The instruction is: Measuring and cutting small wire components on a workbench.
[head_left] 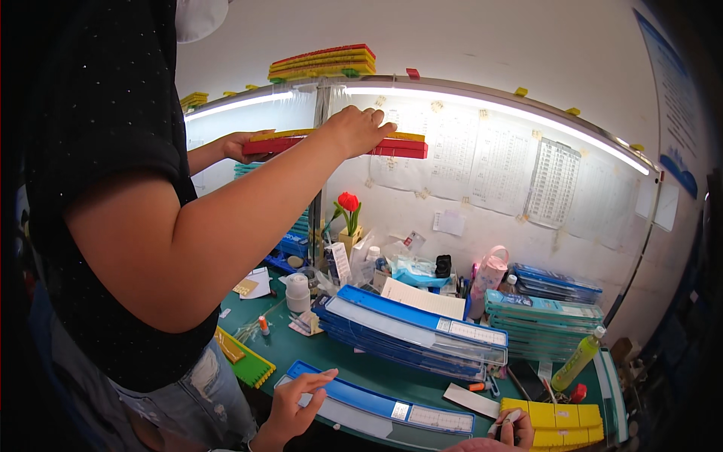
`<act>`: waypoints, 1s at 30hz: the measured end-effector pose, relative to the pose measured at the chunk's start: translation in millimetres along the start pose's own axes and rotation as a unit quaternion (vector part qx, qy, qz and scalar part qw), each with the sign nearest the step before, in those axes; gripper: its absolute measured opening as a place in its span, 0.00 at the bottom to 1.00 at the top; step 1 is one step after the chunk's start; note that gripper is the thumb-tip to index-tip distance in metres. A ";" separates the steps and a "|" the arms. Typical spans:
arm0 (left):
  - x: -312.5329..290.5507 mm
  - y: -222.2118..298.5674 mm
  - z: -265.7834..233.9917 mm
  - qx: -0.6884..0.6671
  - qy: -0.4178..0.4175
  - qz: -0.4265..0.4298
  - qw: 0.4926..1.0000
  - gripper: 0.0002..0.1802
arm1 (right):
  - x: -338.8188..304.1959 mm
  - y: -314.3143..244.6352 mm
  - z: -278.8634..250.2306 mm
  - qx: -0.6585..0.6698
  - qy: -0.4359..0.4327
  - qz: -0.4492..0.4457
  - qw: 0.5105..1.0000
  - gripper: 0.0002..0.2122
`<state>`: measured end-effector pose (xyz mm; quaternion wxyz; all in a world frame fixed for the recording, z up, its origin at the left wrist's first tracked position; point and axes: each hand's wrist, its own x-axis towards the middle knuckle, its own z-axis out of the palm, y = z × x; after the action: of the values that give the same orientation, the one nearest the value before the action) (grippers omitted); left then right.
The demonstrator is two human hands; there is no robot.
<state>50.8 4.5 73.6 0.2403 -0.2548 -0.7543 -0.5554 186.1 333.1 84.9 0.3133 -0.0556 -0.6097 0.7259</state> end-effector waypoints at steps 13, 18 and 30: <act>-0.3 -5.2 2.6 0.012 0.038 0.041 0.998 0.07 | 1.1 8.7 -6.3 0.002 -0.016 -0.018 1.000 0.02; -2.1 -8.3 2.4 0.014 0.038 0.054 0.998 0.09 | -0.3 6.7 -6.4 0.009 -0.012 -0.009 1.000 0.03; 0.3 -5.9 2.6 0.024 0.059 0.016 0.998 0.06 | 1.7 -2.6 3.4 -0.003 -0.015 -0.001 1.000 0.03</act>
<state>46.5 5.5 68.8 0.2994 -0.2281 -0.7476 -0.5472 184.2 331.2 88.8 0.3047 -0.0452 -0.6167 0.7244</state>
